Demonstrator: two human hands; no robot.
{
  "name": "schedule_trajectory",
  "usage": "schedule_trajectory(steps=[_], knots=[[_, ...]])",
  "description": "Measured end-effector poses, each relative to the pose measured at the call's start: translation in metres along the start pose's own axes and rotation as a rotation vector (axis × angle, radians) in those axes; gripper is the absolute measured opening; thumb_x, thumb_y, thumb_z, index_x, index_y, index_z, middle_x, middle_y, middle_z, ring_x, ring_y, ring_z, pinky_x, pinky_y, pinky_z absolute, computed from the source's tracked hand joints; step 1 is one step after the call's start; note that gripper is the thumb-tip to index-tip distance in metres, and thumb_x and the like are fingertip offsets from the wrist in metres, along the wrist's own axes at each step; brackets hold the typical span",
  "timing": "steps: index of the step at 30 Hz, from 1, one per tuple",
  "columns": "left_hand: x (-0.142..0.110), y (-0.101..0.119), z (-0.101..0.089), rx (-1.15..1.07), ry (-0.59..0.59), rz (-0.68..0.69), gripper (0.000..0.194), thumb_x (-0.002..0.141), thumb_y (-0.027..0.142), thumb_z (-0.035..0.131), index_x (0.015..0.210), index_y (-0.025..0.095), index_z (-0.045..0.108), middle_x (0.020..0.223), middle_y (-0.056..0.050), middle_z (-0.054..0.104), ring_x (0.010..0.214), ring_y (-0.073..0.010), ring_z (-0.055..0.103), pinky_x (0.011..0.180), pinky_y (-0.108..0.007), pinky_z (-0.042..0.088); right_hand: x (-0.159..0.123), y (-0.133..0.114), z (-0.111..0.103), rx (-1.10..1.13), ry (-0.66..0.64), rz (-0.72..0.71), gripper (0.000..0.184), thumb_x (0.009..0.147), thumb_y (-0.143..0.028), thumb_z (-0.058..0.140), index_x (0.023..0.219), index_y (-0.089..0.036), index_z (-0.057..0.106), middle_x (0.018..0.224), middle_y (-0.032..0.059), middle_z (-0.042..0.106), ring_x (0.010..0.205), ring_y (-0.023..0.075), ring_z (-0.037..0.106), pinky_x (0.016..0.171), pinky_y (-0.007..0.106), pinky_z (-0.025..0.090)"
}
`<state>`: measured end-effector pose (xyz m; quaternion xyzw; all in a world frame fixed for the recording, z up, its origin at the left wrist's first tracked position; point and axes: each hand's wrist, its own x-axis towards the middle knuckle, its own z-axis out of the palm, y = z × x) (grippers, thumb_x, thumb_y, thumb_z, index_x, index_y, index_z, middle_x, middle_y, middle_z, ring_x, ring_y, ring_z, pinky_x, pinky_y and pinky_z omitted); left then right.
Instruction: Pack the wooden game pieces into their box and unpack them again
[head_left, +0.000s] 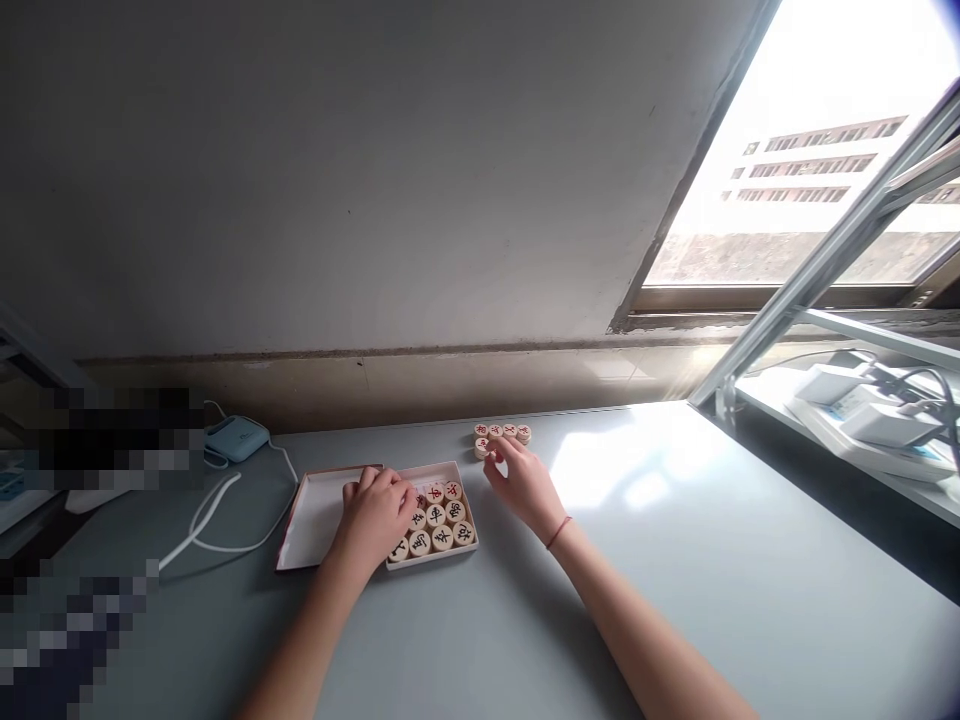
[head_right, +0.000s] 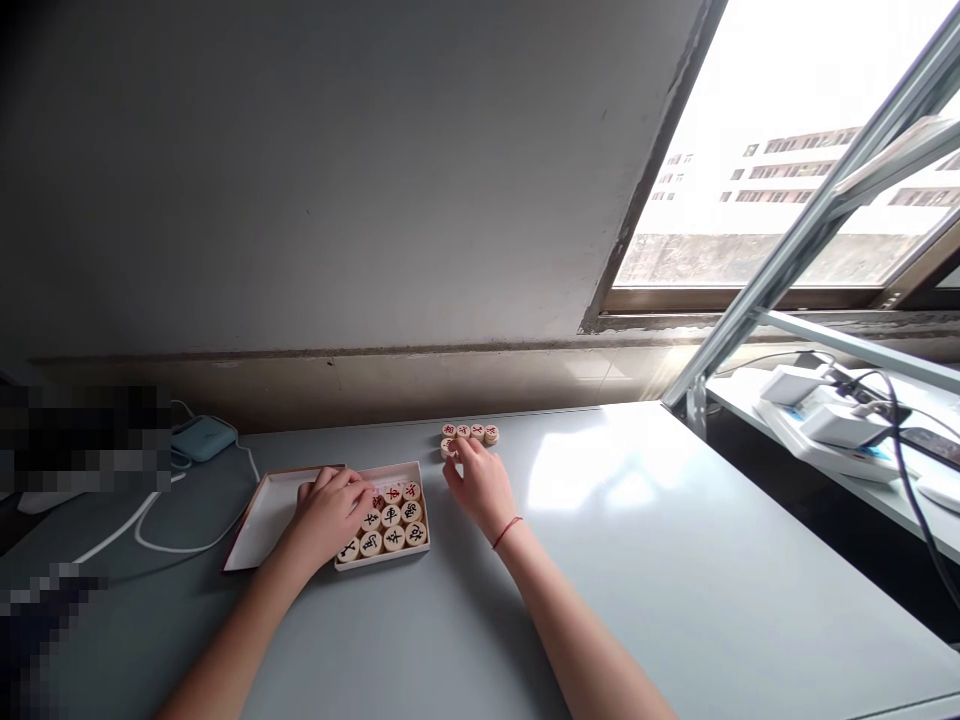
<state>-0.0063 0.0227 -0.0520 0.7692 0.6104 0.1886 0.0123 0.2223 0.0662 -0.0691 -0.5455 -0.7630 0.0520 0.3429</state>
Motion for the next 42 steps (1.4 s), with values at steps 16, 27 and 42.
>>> schedule_trajectory(steps=[16,27,42], knots=[[0.009,0.016,-0.016,-0.433,0.094,-0.028,0.015,0.086,0.035,0.048,0.079,0.023,0.054,0.076,0.000,0.065,0.075,-0.0174,0.062,0.071,-0.028,0.047,-0.016,-0.056,0.003,0.112,0.013,-0.320,0.030,0.087,-0.034,0.057,0.114,-0.021,0.055,0.106,0.0112,0.065,0.088,0.0232,0.062,0.073,0.034,0.048],[0.008,0.020,-0.005,-0.523,0.067,-0.009,0.015,0.087,0.033,0.047,0.091,0.023,0.058,0.087,-0.003,0.070,0.083,-0.0180,0.066,0.078,-0.031,0.052,0.001,0.007,0.008,0.054,0.218,0.097,0.019,0.087,-0.023,0.048,0.104,-0.019,0.056,0.095,0.0080,0.068,0.080,0.0218,0.060,0.071,0.034,0.047],[0.007,0.014,0.008,-0.395,0.075,0.038,0.016,0.089,0.027,0.045,0.092,0.023,0.061,0.089,-0.002,0.071,0.082,-0.0171,0.065,0.077,-0.029,0.049,0.000,0.032,0.022,-0.165,0.045,0.147,0.014,0.084,-0.019,0.052,0.095,-0.022,0.061,0.093,0.0056,0.066,0.081,0.0213,0.056,0.071,0.030,0.042]])
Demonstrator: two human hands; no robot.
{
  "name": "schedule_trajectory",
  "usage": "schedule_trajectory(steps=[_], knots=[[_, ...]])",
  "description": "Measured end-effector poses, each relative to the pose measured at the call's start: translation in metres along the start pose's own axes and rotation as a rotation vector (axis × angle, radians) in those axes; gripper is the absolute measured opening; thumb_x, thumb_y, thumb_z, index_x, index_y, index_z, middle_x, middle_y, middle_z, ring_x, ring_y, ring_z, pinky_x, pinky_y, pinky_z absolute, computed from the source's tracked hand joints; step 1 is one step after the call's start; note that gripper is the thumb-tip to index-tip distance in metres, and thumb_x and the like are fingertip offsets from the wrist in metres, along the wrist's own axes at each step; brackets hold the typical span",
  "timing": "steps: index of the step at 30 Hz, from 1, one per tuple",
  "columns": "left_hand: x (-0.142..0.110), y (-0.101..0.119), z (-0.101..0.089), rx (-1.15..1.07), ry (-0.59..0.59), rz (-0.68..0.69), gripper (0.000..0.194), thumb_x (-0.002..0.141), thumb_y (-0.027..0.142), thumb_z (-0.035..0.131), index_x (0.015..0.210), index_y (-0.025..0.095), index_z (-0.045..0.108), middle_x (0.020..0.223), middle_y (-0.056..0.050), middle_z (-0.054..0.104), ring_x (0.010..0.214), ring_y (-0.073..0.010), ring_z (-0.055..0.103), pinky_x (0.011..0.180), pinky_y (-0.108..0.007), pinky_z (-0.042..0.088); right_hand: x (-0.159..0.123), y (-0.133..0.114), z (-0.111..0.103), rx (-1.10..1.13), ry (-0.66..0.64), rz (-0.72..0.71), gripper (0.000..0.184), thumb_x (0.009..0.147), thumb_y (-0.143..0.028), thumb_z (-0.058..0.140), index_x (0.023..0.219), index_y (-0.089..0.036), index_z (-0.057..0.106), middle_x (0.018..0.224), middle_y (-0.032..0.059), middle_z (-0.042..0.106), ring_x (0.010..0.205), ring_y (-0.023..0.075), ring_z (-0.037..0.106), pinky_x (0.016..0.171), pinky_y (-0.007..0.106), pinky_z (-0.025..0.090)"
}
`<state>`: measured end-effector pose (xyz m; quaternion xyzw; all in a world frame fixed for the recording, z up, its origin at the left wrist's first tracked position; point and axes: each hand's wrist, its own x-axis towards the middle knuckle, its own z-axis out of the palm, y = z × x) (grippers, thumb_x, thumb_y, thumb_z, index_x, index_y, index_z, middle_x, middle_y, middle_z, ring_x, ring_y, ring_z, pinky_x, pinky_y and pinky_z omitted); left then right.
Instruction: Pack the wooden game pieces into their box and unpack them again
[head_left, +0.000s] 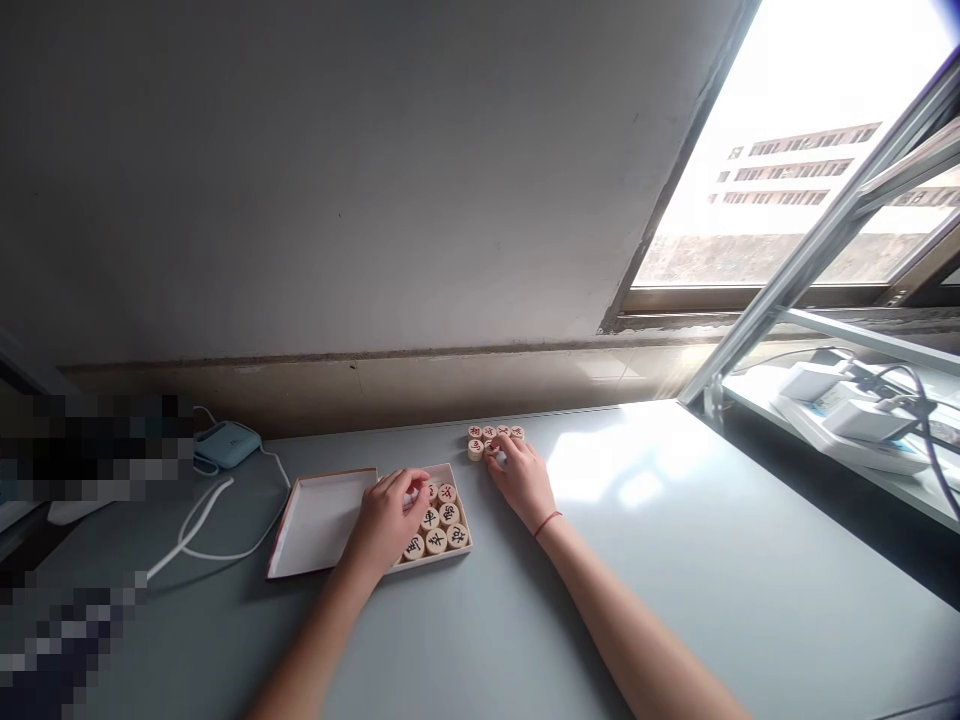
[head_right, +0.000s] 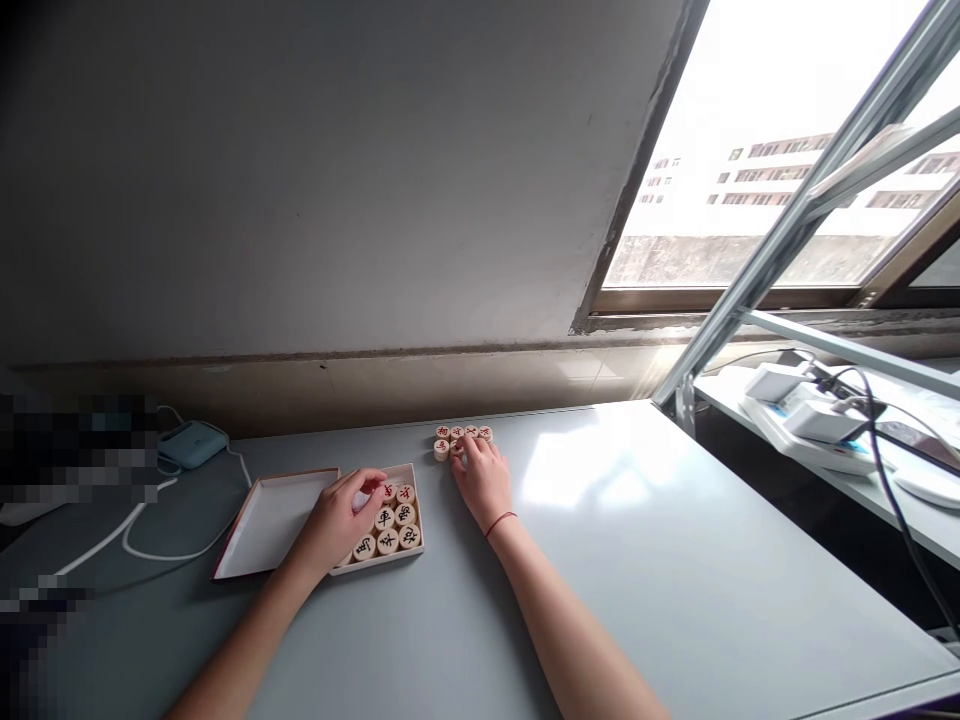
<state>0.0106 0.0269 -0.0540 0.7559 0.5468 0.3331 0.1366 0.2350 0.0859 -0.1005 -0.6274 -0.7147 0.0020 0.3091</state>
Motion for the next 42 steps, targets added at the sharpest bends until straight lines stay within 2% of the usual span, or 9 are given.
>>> schedule_trajectory(steps=[7,10,13,16,21,25,32,38,42], knots=[[0.001,0.003,0.001,0.352,0.010,0.022,0.023,0.090,0.023,0.046,0.099,0.023,0.066,0.099,-0.004,0.071,0.095,-0.0229,0.062,0.081,-0.036,0.040,-0.001,-0.014,-0.010,0.152,0.093,-0.029,0.018,0.088,-0.026,0.047,0.099,-0.020,0.060,0.096,0.0089,0.062,0.084,0.0210,0.057,0.075,0.031,0.044],[0.004,0.008,0.000,0.443,-0.081,-0.015,0.026,0.092,0.022,0.043,0.096,0.023,0.069,0.097,-0.004,0.071,0.096,-0.0247,0.060,0.079,-0.038,0.037,-0.007,-0.034,-0.015,0.302,-0.038,-0.074,0.018,0.090,-0.029,0.045,0.099,-0.021,0.059,0.078,0.0027,0.061,0.065,0.0163,0.055,0.063,0.026,0.043],[0.005,0.013,-0.001,0.470,-0.166,-0.039,0.028,0.093,0.025,0.042,0.085,0.022,0.069,0.094,-0.004,0.072,0.096,-0.0253,0.059,0.078,-0.038,0.035,-0.014,-0.051,-0.016,0.373,-0.195,-0.135,0.018,0.091,-0.031,0.046,0.101,-0.022,0.059,0.071,-0.0007,0.061,0.057,0.0140,0.053,0.056,0.024,0.040],[0.005,0.016,-0.001,0.434,-0.190,-0.053,0.025,0.094,0.029,0.044,0.086,0.022,0.066,0.095,-0.004,0.072,0.096,-0.0245,0.058,0.079,-0.037,0.034,-0.018,-0.059,-0.016,0.392,-0.241,-0.162,0.018,0.091,-0.031,0.046,0.101,-0.022,0.059,0.072,-0.0007,0.061,0.055,0.0130,0.052,0.055,0.023,0.039],[0.004,0.013,0.000,0.358,-0.170,-0.073,0.015,0.093,0.029,0.048,0.093,0.024,0.063,0.097,-0.002,0.071,0.095,-0.0222,0.060,0.081,-0.036,0.033,-0.017,-0.061,-0.022,0.426,-0.148,-0.300,0.015,0.083,-0.017,0.051,0.094,-0.020,0.060,0.085,0.0037,0.061,0.071,0.0156,0.055,0.064,0.025,0.043],[0.003,0.011,-0.001,0.345,-0.159,-0.085,0.016,0.092,0.029,0.050,0.098,0.026,0.064,0.101,-0.002,0.071,0.097,-0.0219,0.060,0.081,-0.036,0.033,-0.019,-0.066,-0.024,0.416,-0.132,-0.421,0.013,0.079,-0.015,0.055,0.089,-0.020,0.060,0.081,0.0037,0.059,0.074,0.0180,0.052,0.069,0.029,0.044],[0.001,0.015,-0.002,0.355,-0.190,-0.157,0.020,0.090,0.035,0.052,0.080,0.023,0.065,0.094,-0.002,0.071,0.096,-0.0239,0.059,0.081,-0.038,0.032,-0.021,-0.066,-0.020,0.399,-0.129,-0.412,0.014,0.080,-0.015,0.054,0.091,-0.020,0.060,0.080,0.0043,0.060,0.074,0.0194,0.051,0.068,0.031,0.045],[0.003,0.013,-0.001,0.256,-0.028,-0.109,0.011,0.088,0.032,0.055,0.085,0.025,0.062,0.086,0.001,0.071,0.089,-0.0211,0.062,0.086,-0.038,0.035,-0.022,-0.069,-0.023,0.411,-0.097,-0.454,0.027,0.080,-0.013,0.057,0.106,-0.021,0.058,0.094,0.0061,0.064,0.084,0.0211,0.056,0.075,0.034,0.047],[0.004,0.015,-0.002,0.016,0.039,-0.126,0.012,0.085,0.035,0.058,0.092,0.025,0.062,0.082,0.001,0.072,0.079,-0.0176,0.065,0.079,-0.031,0.043,-0.023,-0.074,-0.026,0.422,-0.042,-0.524,0.028,0.083,-0.013,0.055,0.110,-0.022,0.055,0.102,0.0067,0.065,0.088,0.0204,0.057,0.077,0.033,0.047]])
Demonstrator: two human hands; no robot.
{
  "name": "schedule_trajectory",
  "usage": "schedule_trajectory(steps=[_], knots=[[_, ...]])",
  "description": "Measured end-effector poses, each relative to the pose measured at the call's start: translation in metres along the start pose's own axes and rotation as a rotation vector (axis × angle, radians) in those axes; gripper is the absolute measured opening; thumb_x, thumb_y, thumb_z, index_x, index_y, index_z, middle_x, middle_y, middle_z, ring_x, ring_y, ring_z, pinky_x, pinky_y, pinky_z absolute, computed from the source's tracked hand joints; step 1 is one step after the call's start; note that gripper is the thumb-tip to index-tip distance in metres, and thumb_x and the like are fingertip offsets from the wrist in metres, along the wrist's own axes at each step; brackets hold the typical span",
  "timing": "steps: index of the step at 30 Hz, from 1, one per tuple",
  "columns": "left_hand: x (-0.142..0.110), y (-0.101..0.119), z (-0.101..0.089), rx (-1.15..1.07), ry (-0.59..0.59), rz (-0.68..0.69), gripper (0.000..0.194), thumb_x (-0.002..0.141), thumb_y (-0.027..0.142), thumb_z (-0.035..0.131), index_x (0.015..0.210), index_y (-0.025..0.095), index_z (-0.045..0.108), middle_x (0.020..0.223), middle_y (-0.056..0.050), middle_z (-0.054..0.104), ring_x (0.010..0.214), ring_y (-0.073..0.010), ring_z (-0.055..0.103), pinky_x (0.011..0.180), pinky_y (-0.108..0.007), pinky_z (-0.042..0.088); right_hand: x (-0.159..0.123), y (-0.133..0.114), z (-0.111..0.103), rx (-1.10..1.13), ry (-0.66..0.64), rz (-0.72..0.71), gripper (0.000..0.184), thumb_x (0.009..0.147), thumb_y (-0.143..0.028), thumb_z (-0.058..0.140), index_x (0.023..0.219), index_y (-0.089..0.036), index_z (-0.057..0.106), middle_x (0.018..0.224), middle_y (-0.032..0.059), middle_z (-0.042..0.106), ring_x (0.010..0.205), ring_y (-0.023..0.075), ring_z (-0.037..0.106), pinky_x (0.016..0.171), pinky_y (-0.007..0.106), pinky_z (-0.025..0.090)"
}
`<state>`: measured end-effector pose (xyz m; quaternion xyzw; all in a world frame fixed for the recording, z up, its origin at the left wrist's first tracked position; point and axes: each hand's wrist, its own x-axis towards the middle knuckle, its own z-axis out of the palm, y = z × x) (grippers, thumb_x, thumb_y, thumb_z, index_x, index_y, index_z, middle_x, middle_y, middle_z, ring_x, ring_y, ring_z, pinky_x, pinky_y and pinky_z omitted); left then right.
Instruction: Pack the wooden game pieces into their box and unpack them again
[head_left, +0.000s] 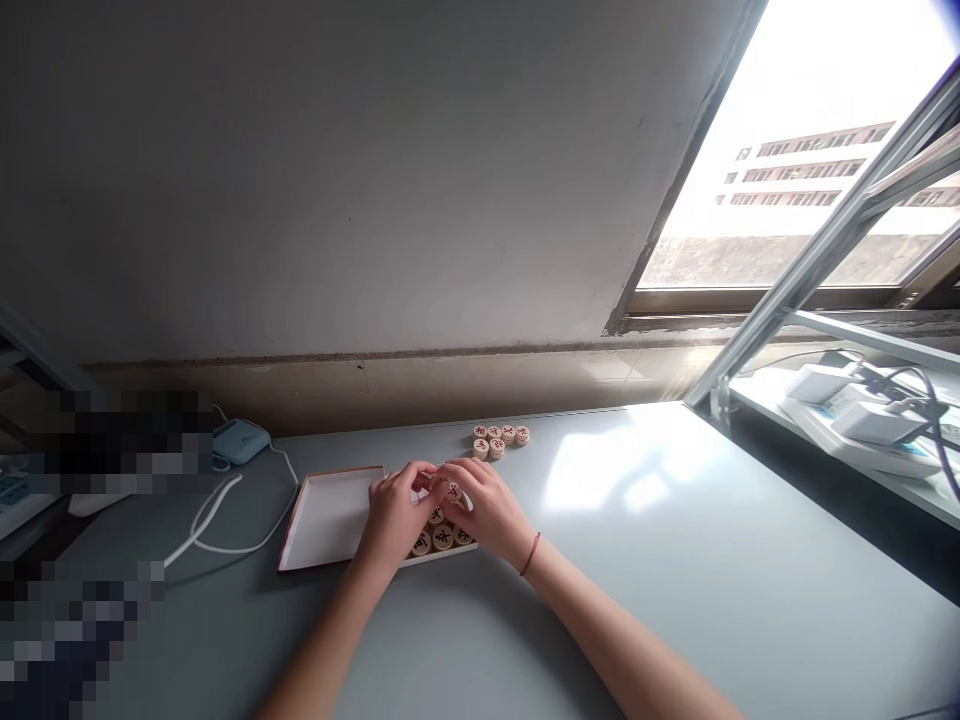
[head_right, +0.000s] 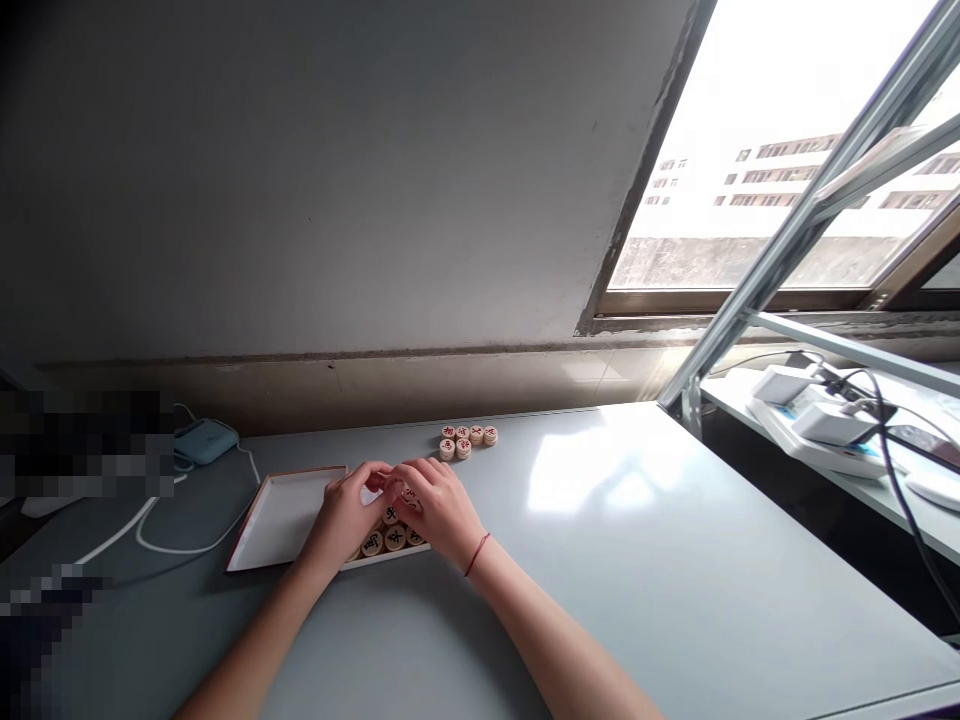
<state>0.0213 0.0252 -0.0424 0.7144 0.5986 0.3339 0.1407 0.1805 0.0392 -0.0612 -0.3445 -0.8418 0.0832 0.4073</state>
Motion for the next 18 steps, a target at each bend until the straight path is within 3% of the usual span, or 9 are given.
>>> schedule_trajectory(steps=[3,5,9,13,18], knots=[[0.000,0.001,-0.001,-0.091,-0.020,0.001,0.017,0.086,0.038,0.055,0.093,0.025,0.063,0.084,0.000,0.072,0.080,-0.0172,0.066,0.075,-0.028,0.046,0.002,0.000,-0.004,-0.011,-0.003,-0.017,0.024,0.083,-0.014,0.054,0.106,-0.022,0.055,0.099,0.0062,0.066,0.085,0.0202,0.058,0.076,0.033,0.047],[-0.001,0.000,-0.001,-0.040,-0.024,0.006,0.020,0.087,0.039,0.053,0.096,0.024,0.063,0.086,-0.001,0.072,0.083,-0.0186,0.066,0.078,-0.030,0.046,0.004,0.007,-0.011,-0.057,0.009,0.034,0.022,0.081,-0.014,0.054,0.102,-0.021,0.056,0.095,0.0062,0.066,0.084,0.0209,0.058,0.077,0.033,0.046],[-0.004,-0.007,0.002,0.205,-0.043,0.028,0.024,0.091,0.032,0.045,0.095,0.025,0.068,0.092,-0.003,0.071,0.090,-0.0223,0.062,0.084,-0.036,0.042,0.001,0.038,-0.031,-0.259,0.115,0.340,0.014,0.081,-0.015,0.049,0.092,-0.020,0.054,0.088,0.0061,0.064,0.080,0.0204,0.057,0.069,0.030,0.043],[-0.007,-0.012,0.005,0.359,-0.096,0.036,0.028,0.092,0.030,0.044,0.087,0.026,0.072,0.095,-0.005,0.070,0.092,-0.0236,0.057,0.079,-0.036,0.040,-0.010,0.069,-0.041,-0.450,0.002,0.567,0.009,0.079,-0.015,0.050,0.085,-0.021,0.054,0.082,0.0040,0.063,0.072,0.0194,0.055,0.060,0.027,0.036],[-0.008,-0.008,0.005,0.427,-0.149,0.000,0.033,0.093,0.029,0.041,0.084,0.027,0.073,0.102,-0.004,0.068,0.098,-0.0254,0.054,0.079,-0.038,0.039,-0.017,0.080,-0.036,-0.488,-0.090,0.591,0.008,0.084,-0.017,0.051,0.086,-0.021,0.058,0.083,0.0067,0.064,0.075,0.0207,0.056,0.062,0.028,0.036]])
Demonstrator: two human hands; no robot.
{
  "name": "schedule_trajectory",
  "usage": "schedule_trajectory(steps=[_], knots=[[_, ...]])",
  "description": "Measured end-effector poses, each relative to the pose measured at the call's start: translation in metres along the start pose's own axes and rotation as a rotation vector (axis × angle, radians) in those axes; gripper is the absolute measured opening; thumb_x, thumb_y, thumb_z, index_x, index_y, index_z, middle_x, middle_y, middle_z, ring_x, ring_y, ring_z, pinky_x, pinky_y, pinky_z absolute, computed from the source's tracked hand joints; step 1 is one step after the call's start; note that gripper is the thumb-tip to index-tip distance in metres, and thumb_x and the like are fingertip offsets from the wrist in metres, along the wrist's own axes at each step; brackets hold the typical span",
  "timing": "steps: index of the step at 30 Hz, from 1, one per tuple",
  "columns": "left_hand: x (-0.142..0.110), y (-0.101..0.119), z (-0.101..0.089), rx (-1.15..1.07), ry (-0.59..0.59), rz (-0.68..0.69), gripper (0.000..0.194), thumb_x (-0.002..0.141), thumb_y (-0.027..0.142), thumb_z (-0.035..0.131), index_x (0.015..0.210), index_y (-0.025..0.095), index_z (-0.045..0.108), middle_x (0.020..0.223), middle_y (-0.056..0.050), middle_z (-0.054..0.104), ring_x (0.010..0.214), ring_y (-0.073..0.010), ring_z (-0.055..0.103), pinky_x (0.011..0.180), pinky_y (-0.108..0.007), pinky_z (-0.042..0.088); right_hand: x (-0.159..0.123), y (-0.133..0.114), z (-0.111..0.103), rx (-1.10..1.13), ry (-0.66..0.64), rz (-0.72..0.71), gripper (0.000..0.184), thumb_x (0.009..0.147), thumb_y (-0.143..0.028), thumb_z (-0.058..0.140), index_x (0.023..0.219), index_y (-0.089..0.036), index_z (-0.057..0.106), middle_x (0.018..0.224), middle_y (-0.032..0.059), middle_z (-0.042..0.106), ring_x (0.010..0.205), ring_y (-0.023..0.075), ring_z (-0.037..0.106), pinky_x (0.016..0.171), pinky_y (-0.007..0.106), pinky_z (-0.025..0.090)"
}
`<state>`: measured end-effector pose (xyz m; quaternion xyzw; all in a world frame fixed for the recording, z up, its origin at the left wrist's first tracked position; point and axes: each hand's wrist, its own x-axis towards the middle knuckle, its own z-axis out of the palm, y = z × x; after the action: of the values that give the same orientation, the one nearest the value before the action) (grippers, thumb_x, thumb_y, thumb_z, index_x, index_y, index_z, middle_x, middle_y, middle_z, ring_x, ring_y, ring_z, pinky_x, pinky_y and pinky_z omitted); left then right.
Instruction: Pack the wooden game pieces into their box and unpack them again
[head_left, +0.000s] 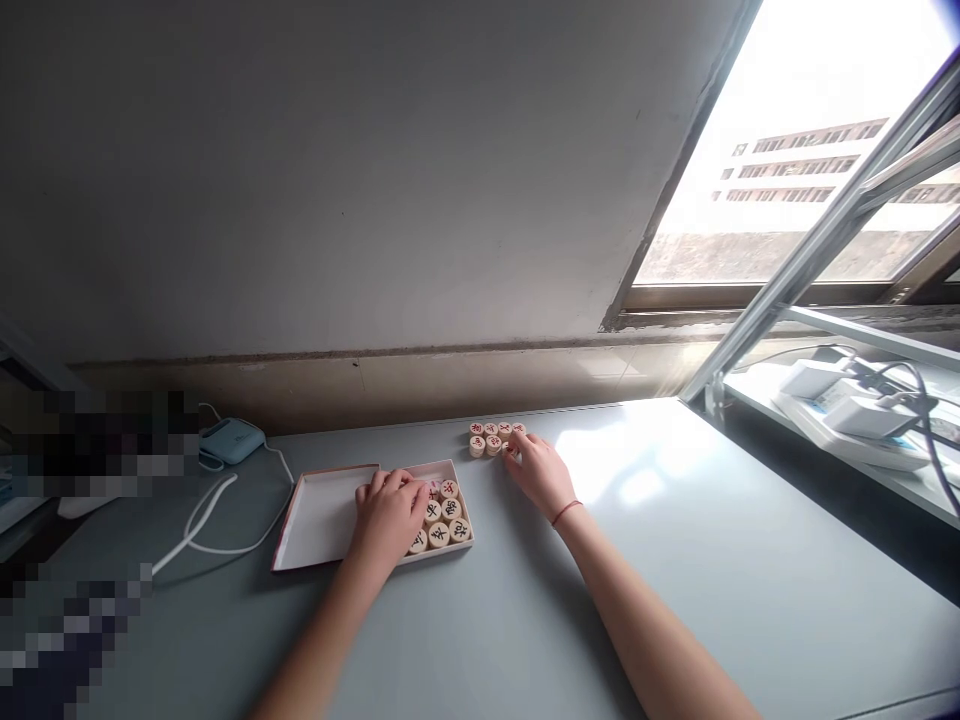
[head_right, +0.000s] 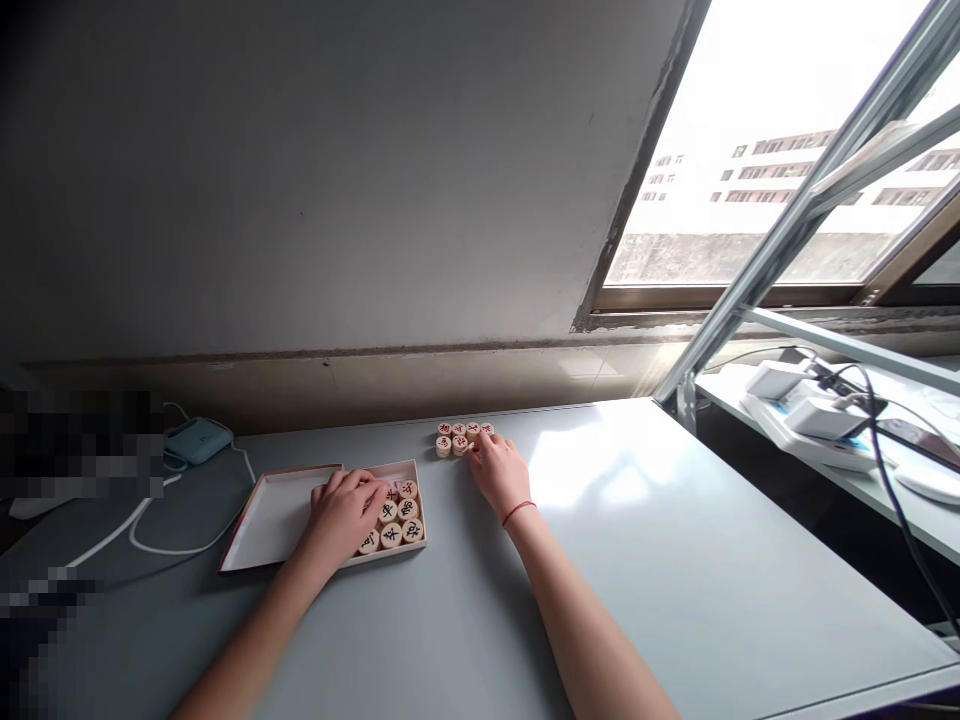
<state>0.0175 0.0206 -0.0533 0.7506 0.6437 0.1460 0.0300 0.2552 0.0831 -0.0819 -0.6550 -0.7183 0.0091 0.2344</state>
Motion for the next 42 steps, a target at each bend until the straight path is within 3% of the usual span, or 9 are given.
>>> schedule_trajectory(steps=[7,12,17,20,24,29,33,36,42], knots=[[0.000,0.002,-0.004,-0.074,-0.042,-0.024,0.026,0.092,0.031,0.043,0.091,0.025,0.069,0.104,-0.004,0.068,0.102,-0.0257,0.053,0.082,-0.040,0.037,-0.003,-0.014,-0.009,0.084,0.047,-0.031,0.011,0.086,-0.022,0.052,0.095,-0.020,0.059,0.094,0.0074,0.063,0.077,0.0207,0.059,0.065,0.029,0.041],[0.002,0.003,-0.005,-0.173,-0.024,-0.036,0.015,0.089,0.030,0.051,0.086,0.025,0.064,0.091,-0.002,0.072,0.099,-0.0240,0.055,0.084,-0.041,0.035,-0.014,-0.047,-0.016,0.243,-0.005,-0.250,0.009,0.086,-0.020,0.054,0.094,-0.021,0.058,0.092,0.0072,0.063,0.085,0.0219,0.059,0.071,0.032,0.046],[0.007,-0.001,-0.009,-0.279,0.089,-0.048,0.011,0.086,0.031,0.054,0.089,0.026,0.063,0.085,-0.001,0.072,0.092,-0.0218,0.060,0.086,-0.039,0.039,-0.028,-0.076,-0.018,0.348,-0.056,-0.538,0.026,0.083,-0.023,0.062,0.108,-0.022,0.055,0.106,0.0091,0.063,0.097,0.0243,0.056,0.080,0.036,0.047],[0.009,-0.004,-0.012,-0.444,0.123,0.014,0.015,0.086,0.036,0.052,0.089,0.025,0.062,0.086,-0.001,0.071,0.086,-0.0194,0.063,0.083,-0.033,0.045,-0.032,-0.082,-0.016,0.375,-0.016,-0.615,0.017,0.087,-0.023,0.058,0.104,-0.022,0.055,0.107,0.0090,0.065,0.096,0.0229,0.056,0.080,0.036,0.046],[0.009,-0.003,-0.014,-0.556,0.131,0.072,0.022,0.087,0.042,0.049,0.086,0.023,0.060,0.082,-0.002,0.069,0.081,-0.0184,0.064,0.077,-0.029,0.049,-0.033,-0.083,-0.015,0.424,0.037,-0.593,0.016,0.088,-0.018,0.053,0.103,-0.022,0.055,0.101,0.0072,0.067,0.091,0.0217,0.056,0.078,0.035,0.046],[0.008,-0.001,-0.012,-0.530,0.124,0.084,0.024,0.088,0.042,0.048,0.094,0.024,0.063,0.091,-0.003,0.071,0.089,-0.0193,0.064,0.083,-0.032,0.050,-0.025,-0.075,-0.017,0.508,0.060,-0.581,0.019,0.084,-0.016,0.053,0.101,-0.023,0.056,0.100,0.0059,0.066,0.091,0.0207,0.057,0.080,0.034,0.046],[0.007,-0.002,-0.015,-0.527,0.097,0.056,0.026,0.087,0.041,0.047,0.094,0.024,0.065,0.093,-0.003,0.071,0.093,-0.0208,0.064,0.086,-0.034,0.049,-0.010,-0.045,-0.016,0.435,0.208,-0.268,0.009,0.081,-0.019,0.052,0.088,-0.022,0.056,0.087,0.0049,0.065,0.083,0.0196,0.057,0.074,0.031,0.045],[0.007,-0.005,-0.018,-0.527,0.097,0.047,0.026,0.088,0.041,0.046,0.092,0.024,0.066,0.092,-0.002,0.071,0.095,-0.0208,0.063,0.086,-0.033,0.049,-0.002,-0.018,-0.011,0.312,0.204,-0.042,0.003,0.079,-0.022,0.051,0.080,-0.022,0.054,0.081,0.0032,0.064,0.074,0.0190,0.056,0.065,0.029,0.042],[0.008,-0.010,-0.016,-0.501,0.124,0.076,0.026,0.089,0.039,0.045,0.089,0.024,0.065,0.091,-0.001,0.072,0.094,-0.0202,0.063,0.084,-0.032,0.049,0.000,0.002,0.000,0.110,0.098,0.036,0.009,0.079,-0.019,0.050,0.086,-0.023,0.055,0.084,0.0027,0.066,0.073,0.0193,0.055,0.062,0.027,0.037]])
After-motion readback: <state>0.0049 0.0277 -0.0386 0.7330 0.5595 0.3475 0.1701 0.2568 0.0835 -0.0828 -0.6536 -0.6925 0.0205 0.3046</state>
